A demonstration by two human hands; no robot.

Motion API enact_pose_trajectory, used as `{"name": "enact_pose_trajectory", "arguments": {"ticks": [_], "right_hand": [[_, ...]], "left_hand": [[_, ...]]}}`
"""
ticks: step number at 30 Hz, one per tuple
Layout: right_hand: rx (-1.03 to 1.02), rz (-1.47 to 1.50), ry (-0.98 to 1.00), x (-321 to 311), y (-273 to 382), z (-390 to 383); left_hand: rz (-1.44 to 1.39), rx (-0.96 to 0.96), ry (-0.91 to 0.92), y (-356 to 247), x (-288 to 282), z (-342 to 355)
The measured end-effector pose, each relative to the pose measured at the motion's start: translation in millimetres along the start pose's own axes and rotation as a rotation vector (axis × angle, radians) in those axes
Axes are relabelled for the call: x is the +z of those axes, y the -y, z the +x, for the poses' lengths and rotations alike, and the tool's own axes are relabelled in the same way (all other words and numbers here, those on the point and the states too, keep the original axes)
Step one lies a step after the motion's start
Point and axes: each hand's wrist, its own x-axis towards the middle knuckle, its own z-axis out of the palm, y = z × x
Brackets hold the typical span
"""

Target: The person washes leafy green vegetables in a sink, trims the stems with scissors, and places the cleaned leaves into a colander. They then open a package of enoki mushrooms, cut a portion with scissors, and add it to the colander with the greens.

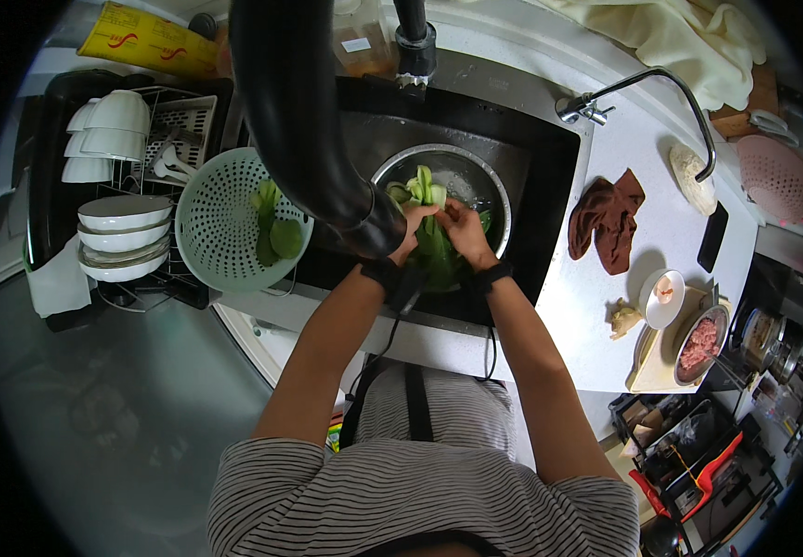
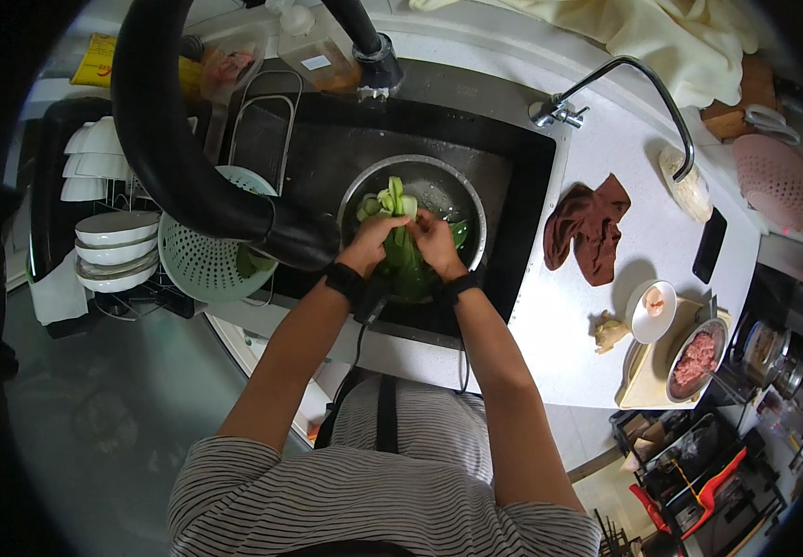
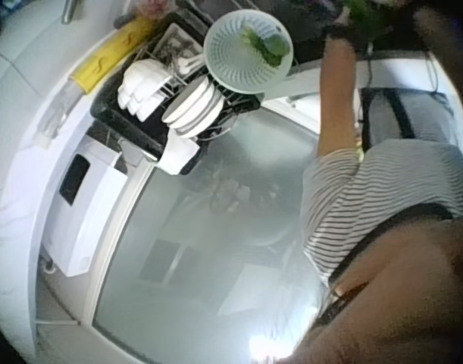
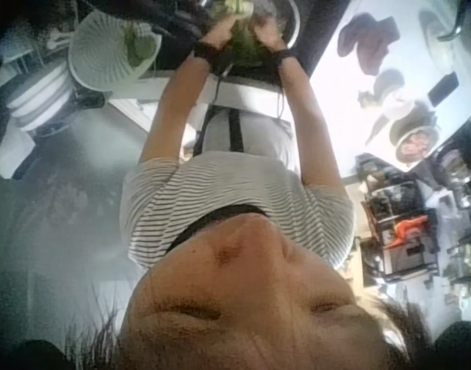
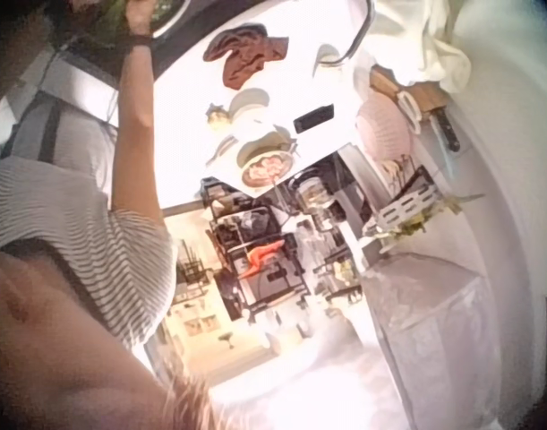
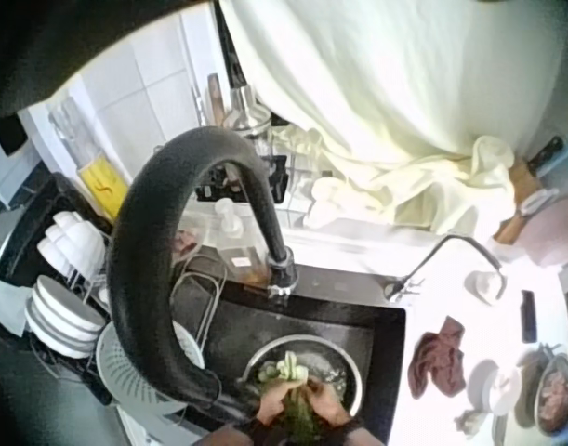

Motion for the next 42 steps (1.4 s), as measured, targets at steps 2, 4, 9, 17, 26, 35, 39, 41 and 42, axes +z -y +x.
{"name": "enact_pose_trajectory", "arguments": {"ticks": [2, 4, 9, 17, 26, 35, 39, 41, 42], "right_hand": [[-0.076, -0.213, -0.071, 4.2, -2.6, 0.2], [-0.097, -0.524, -0.143, 5.3, -3.7, -3.3], [-0.095, -0.012, 0.101, -3.5, -13.4, -4.4], [0.168, -0.700, -0.268, -44.7, -51.4, 32.1], [0.039, -0.740, -0.047, -19.2, -26.4, 27.7], [-0.120, 0.069, -0.066, 3.1, 62.1, 2.1], [-0.088, 0.053, -0.067, 2.7, 57.0, 2.2], [-0.103, -0.009, -0.217, 5.7, 49.7, 2.3], [-0.120, -0.121, -0.243, 5.9, 47.3, 1.6]], "left_hand": [[-0.013, -0.071, -0.059, -2.6, 0.0, 3.8], [-0.010, -0.142, -0.135, -1.0, 0.6, 12.7], [0.215, 0.128, -0.172, 9.8, -6.8, 18.3], [0.600, 0.246, -0.253, 6.1, -22.1, 32.4], [1.082, 0.198, -0.297, 15.9, -23.2, 64.1], [0.862, 0.504, -0.241, 1.1, 20.5, -44.1], [0.964, 0.738, -0.257, 3.2, 23.5, -44.7], [0.879, 0.690, -0.239, 8.0, 22.2, -40.4], [0.814, 0.682, -0.203, 10.7, 20.9, -38.8]]}}
